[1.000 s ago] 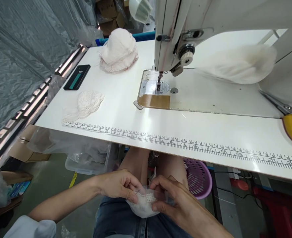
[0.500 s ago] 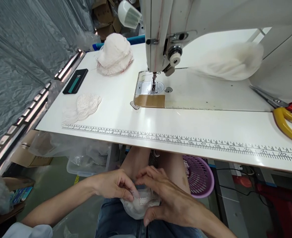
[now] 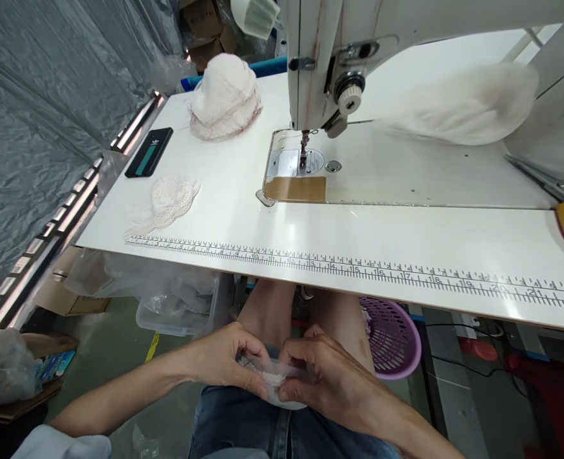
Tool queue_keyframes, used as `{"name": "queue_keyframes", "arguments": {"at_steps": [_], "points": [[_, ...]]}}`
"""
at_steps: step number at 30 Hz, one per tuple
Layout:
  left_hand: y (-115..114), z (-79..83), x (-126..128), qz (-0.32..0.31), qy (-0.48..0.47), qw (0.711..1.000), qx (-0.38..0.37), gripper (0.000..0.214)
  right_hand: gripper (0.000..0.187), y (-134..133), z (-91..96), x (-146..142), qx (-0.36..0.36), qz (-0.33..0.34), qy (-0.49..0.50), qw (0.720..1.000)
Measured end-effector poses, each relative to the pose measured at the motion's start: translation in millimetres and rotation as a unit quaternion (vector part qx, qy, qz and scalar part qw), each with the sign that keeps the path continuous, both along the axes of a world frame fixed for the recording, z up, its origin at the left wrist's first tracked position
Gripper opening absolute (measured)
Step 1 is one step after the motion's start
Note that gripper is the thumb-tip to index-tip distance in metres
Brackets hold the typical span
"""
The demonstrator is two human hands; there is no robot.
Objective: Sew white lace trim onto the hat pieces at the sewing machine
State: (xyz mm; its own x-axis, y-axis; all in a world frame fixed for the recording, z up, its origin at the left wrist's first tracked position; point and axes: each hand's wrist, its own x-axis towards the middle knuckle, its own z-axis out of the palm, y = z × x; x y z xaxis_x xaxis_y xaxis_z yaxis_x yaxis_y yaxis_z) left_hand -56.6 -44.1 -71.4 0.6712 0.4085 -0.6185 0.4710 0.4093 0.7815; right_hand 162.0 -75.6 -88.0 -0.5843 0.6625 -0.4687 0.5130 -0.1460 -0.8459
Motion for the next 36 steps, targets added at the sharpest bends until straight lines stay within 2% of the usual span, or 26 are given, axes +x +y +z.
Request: {"name": "queue_keyframes", "arguments": {"at_steps": [3, 7, 9, 16, 22, 27, 31, 34, 36], "points": [[-1.8, -2.2, 4.3, 0.029, 0.020, 0.999, -0.017, 0.028, 0.024, 2.8, -2.0, 2.3, 0.001, 0.012, 0.034, 0.999], [-4.4, -5.8, 3.8, 0.047, 0.011, 0.998, -0.051, 0.027, 0.034, 8.5, -5.0, 2.7, -0.063, 0.029, 0.151, 0.986], [-6.2, -7.7, 3.0, 0.052, 0.009, 0.997, -0.058, 0.026, 0.034, 9.3, -5.8, 1.5, -0.078, 0.029, 0.169, 0.982], [-9.8, -8.9, 1.8, 0.076, 0.034, 0.996, -0.036, 0.033, 0.032, 4.5, -6.1, -2.0, 0.012, 0.032, 0.115, 0.993], [-9.1, -1.4, 0.2, 0.049, 0.036, 0.998, -0.031, 0.033, 0.041, 5.4, -3.9, -3.0, -0.016, 0.052, 0.138, 0.989], [-11.4, -4.2, 3.1, 0.054, 0.028, 0.997, -0.039, 0.030, 0.042, 4.2, -2.7, 0.2, -0.004, 0.051, 0.120, 0.991], [-11.0, -7.8, 0.6, 0.077, 0.016, 0.993, -0.083, 0.035, 0.035, 7.5, -6.5, 12.2, -0.074, 0.021, 0.142, 0.987], [-9.6, -8.0, -5.0, 0.096, 0.020, 0.989, -0.112, 0.037, 0.031, 11.8, -6.2, 20.6, -0.138, 0.042, 0.154, 0.977], [-8.8, -7.1, -8.4, 0.109, 0.028, 0.986, -0.127, 0.036, 0.029, 12.9, -3.8, 23.4, -0.150, 0.051, 0.151, 0.976]]}}
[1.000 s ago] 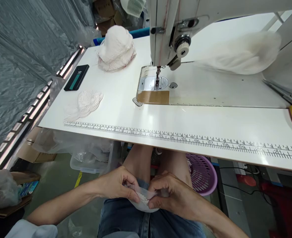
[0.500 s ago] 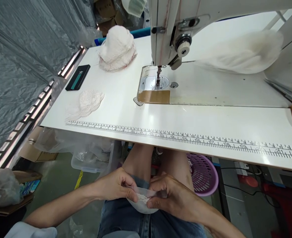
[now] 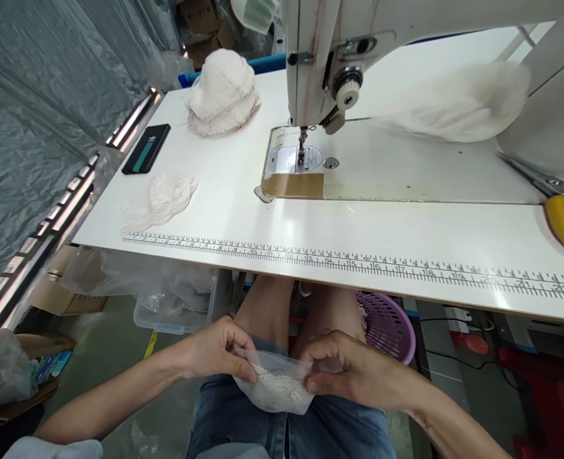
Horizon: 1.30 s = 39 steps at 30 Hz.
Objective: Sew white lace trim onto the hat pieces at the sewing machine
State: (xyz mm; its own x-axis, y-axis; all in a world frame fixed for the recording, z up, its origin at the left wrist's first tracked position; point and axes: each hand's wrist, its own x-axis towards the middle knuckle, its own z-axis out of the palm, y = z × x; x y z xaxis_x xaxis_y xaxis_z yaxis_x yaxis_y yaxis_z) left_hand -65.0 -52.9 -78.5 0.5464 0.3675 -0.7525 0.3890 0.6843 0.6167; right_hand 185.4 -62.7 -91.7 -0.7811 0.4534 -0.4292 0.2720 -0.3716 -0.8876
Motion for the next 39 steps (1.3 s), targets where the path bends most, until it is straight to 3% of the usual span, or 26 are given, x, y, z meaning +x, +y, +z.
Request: {"name": "queue_keyframes", "arguments": {"at_steps": [9, 12, 16, 19, 22, 25, 29, 32, 39], "points": [[-1.0, 1.6, -2.8, 0.037, 0.015, 0.999, -0.034, 0.041, 0.025, -18.6, -3.4, -10.4, 0.112, -0.046, -0.095, 0.988], [-2.7, 1.2, -5.0, 0.042, 0.000, 0.999, -0.033, 0.040, 0.029, -20.2, -7.9, -15.8, 0.110, -0.058, -0.083, 0.989], [-2.6, 0.4, -7.7, 0.002, -0.077, 0.997, -0.023, 0.041, 0.035, -17.1, -4.3, -13.0, 0.102, -0.046, -0.047, 0.993], [-0.3, -0.9, -9.2, -0.022, -0.149, 0.988, -0.037, 0.043, 0.023, -23.0, 0.4, -2.6, 0.167, -0.113, -0.063, 0.977], [2.6, -4.4, -13.0, -0.018, -0.164, 0.986, -0.034, 0.042, 0.029, -35.7, -3.9, 4.7, 0.233, -0.222, -0.069, 0.944], [4.6, -9.5, -20.1, 0.017, -0.145, 0.989, -0.028, 0.044, 0.024, -41.5, -15.6, -2.0, 0.225, -0.261, -0.040, 0.938], [4.6, -12.0, -32.2, 0.056, -0.123, 0.991, -0.005, 0.044, 0.040, -27.7, -24.2, -25.7, 0.158, -0.213, 0.028, 0.964], [3.9, -10.0, -40.1, 0.075, -0.107, 0.991, 0.014, 0.045, 0.026, -15.3, -23.9, -37.9, 0.139, -0.171, 0.041, 0.975], [7.0, -9.7, -46.4, 0.068, -0.094, 0.993, 0.025, 0.043, 0.022, -17.9, -11.4, -28.1, 0.255, -0.102, -0.025, 0.961]]}}
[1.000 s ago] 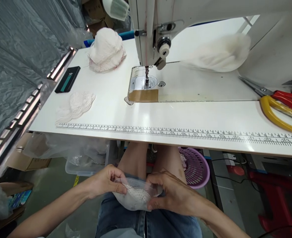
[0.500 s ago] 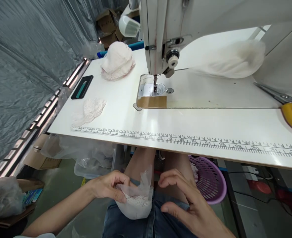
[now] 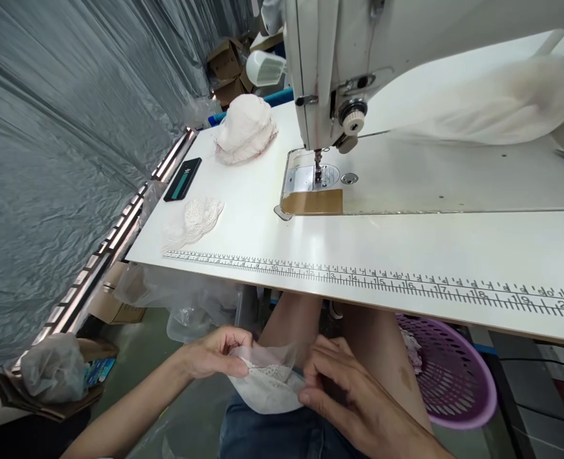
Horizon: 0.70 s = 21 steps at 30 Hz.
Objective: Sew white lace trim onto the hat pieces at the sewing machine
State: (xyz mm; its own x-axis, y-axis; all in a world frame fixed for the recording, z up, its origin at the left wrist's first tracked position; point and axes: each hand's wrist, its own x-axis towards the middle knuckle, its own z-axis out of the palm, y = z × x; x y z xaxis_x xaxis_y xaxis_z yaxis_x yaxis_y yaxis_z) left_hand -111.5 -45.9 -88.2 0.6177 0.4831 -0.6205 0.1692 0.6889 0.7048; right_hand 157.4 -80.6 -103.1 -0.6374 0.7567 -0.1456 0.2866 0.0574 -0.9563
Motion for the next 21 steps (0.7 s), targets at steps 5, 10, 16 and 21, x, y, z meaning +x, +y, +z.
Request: {"name": "queue_keyframes", "arguments": {"at_steps": [5, 10, 16, 21], "points": [[-0.4, 1.0, 6.4, -0.032, -0.011, 0.999, -0.008, 0.041, 0.028, 0.0, 8.3, 1.9, 0.008, 0.010, 0.035, 0.999], [-4.9, 6.4, 9.5, -0.036, -0.022, 0.999, -0.017, 0.045, 0.028, 0.2, -4.4, -2.2, 0.044, -0.014, -0.050, 0.998], [-1.3, 13.3, 12.2, -0.080, 0.010, 0.997, -0.003, 0.050, 0.046, 6.9, 7.1, 4.9, 0.107, -0.022, -0.042, 0.993], [1.0, 19.1, 12.0, -0.113, -0.002, 0.993, 0.026, 0.044, 0.061, 19.2, 27.3, -6.3, 0.029, 0.081, -0.013, 0.996]]}}
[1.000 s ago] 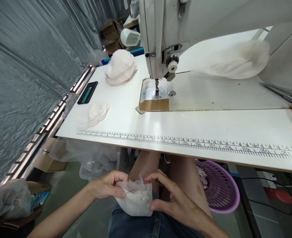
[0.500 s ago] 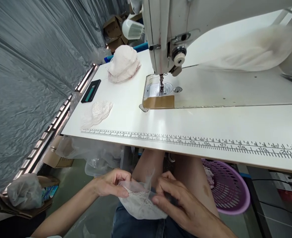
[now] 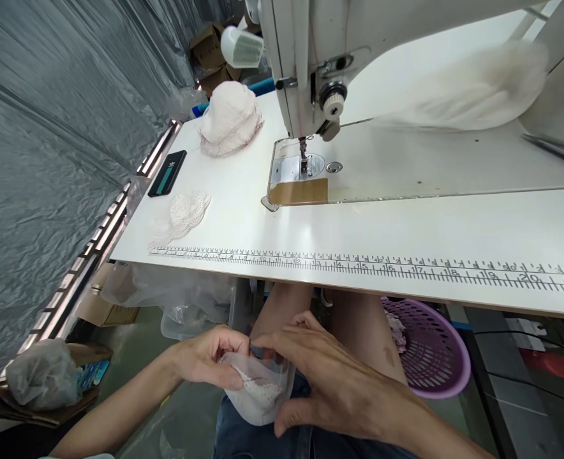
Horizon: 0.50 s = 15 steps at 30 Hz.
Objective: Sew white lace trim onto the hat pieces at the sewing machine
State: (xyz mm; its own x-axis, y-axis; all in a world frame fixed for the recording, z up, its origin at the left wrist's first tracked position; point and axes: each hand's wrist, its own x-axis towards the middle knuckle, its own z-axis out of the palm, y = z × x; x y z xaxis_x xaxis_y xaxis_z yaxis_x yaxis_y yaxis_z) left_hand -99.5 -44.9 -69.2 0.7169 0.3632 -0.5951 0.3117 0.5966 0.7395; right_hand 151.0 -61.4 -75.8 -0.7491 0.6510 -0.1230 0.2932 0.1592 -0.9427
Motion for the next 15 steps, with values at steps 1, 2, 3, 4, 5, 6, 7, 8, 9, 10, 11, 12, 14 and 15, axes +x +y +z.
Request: {"name": "queue_keyframes", "arguments": {"at_steps": [1, 2, 3, 4, 5, 6, 7, 8, 9, 10, 11, 12, 14, 15], "points": [[-0.1, 1.5, -0.7, 0.005, -0.005, 1.000, 0.006, 0.042, 0.057, 0.8, 0.8, -2.7, -0.027, 0.003, -0.019, 0.999], [-0.2, 3.0, -1.4, 0.013, -0.009, 1.000, 0.011, 0.041, 0.052, 1.0, 0.7, -5.0, -0.052, -0.001, -0.042, 0.998], [-0.3, 4.3, -2.1, 0.022, -0.011, 1.000, 0.014, 0.039, 0.046, 0.7, -0.1, -6.7, -0.072, -0.009, -0.062, 0.995], [-0.3, 5.5, -2.5, 0.031, -0.011, 0.999, 0.017, 0.039, 0.040, 0.3, -1.2, -7.9, -0.088, -0.014, -0.075, 0.993], [-0.2, 6.4, -2.7, 0.035, -0.010, 0.999, 0.019, 0.038, 0.033, -0.1, -2.3, -8.7, -0.098, -0.015, -0.079, 0.992], [0.0, 6.9, -2.6, 0.035, -0.009, 0.999, 0.019, 0.038, 0.025, -0.2, -3.4, -9.2, -0.105, -0.009, -0.077, 0.991], [0.3, 7.2, -2.3, 0.031, -0.008, 0.999, 0.019, 0.038, 0.019, -0.1, -4.3, -9.5, -0.107, -0.001, -0.071, 0.992], [0.6, 7.2, -2.0, 0.025, -0.004, 0.999, 0.021, 0.038, 0.016, 0.3, -5.1, -9.7, -0.106, 0.010, -0.064, 0.992], [1.0, 7.0, -1.7, 0.020, 0.002, 1.000, 0.023, 0.039, 0.017, 0.8, -6.0, -9.6, -0.103, 0.019, -0.056, 0.993], [1.4, 6.8, -1.5, 0.016, 0.008, 1.000, 0.026, 0.039, 0.018, 1.2, -6.9, -9.4, -0.100, 0.022, -0.046, 0.994], [1.7, 6.7, -1.4, 0.013, 0.015, 0.999, 0.028, 0.041, 0.020, 1.5, -7.9, -9.0, -0.097, 0.019, -0.036, 0.994], [1.9, 6.6, -1.6, 0.009, 0.021, 0.999, 0.031, 0.042, 0.023, 1.7, -9.0, -8.4, -0.095, 0.013, -0.025, 0.995], [2.1, 6.7, -2.2, 0.004, 0.028, 0.999, 0.035, 0.044, 0.028, 2.2, -11.0, -7.0, -0.092, 0.010, -0.001, 0.996], [2.0, 6.8, -2.6, 0.001, 0.031, 0.999, 0.035, 0.044, 0.031, 2.7, -11.6, -6.4, -0.093, 0.012, 0.013, 0.996]]}}
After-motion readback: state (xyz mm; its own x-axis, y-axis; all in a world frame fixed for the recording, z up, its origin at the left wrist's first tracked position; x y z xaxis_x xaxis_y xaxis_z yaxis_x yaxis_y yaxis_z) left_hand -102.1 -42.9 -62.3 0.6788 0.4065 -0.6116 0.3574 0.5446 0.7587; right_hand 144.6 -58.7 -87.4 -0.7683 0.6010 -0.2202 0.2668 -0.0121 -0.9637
